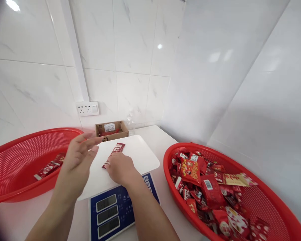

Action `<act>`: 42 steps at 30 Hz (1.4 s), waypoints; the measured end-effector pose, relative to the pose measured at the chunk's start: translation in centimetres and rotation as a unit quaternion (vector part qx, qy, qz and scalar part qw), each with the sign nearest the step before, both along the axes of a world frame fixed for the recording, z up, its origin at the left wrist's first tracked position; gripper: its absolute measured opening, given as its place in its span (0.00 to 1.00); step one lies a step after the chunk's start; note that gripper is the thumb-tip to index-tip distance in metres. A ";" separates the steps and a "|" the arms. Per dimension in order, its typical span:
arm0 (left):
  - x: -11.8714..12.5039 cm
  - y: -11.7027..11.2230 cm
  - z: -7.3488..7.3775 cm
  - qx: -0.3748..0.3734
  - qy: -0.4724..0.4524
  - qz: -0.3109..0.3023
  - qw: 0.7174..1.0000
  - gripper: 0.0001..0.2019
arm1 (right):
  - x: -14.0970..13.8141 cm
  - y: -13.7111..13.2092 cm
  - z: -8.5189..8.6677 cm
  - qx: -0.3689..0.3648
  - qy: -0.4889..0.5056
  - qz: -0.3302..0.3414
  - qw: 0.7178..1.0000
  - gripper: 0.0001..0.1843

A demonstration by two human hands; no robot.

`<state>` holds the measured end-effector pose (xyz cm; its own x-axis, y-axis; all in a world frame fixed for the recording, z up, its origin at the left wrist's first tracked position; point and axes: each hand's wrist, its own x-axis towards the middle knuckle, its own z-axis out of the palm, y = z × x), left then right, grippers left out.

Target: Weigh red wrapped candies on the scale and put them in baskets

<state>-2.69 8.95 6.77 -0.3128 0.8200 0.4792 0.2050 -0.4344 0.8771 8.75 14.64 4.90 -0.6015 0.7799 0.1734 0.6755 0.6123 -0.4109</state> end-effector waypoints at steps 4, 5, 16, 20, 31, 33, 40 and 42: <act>-0.5 -0.2 0.3 0.060 -0.036 -0.016 0.997 0.16 | 1.0 -2.1 0.9 0.012 0.023 -0.029 0.999 0.15; -0.5 -0.3 0.4 0.071 -0.037 -0.023 0.997 0.16 | 1.7 -2.8 1.2 0.016 0.034 -0.033 0.999 0.17; -0.6 -1.7 0.9 0.120 -0.081 -0.045 0.988 0.18 | 19.9 -7.9 2.1 -0.084 -0.107 -0.303 0.943 0.19; -0.4 -2.3 1.1 0.125 -0.072 -0.054 0.988 0.18 | 24.0 -7.4 0.9 -0.195 -0.160 -0.291 0.923 0.12; -0.1 -2.6 1.3 0.105 -0.014 -0.052 0.993 0.18 | 23.9 -6.3 -2.1 -0.274 -0.192 -0.293 0.896 0.21; -0.3 -2.4 1.2 0.091 -0.002 -0.037 0.995 0.19 | 24.3 -6.4 -2.2 -0.260 -0.202 -0.306 0.893 0.19; -0.4 -2.2 1.3 0.040 0.040 -0.019 0.998 0.20 | 26.1 -6.8 -2.4 -0.239 -0.251 -0.329 0.879 0.16; -0.3 -2.3 1.5 0.042 0.038 -0.004 0.998 0.20 | 26.3 -6.9 -2.5 -0.247 -0.254 -0.317 0.880 0.16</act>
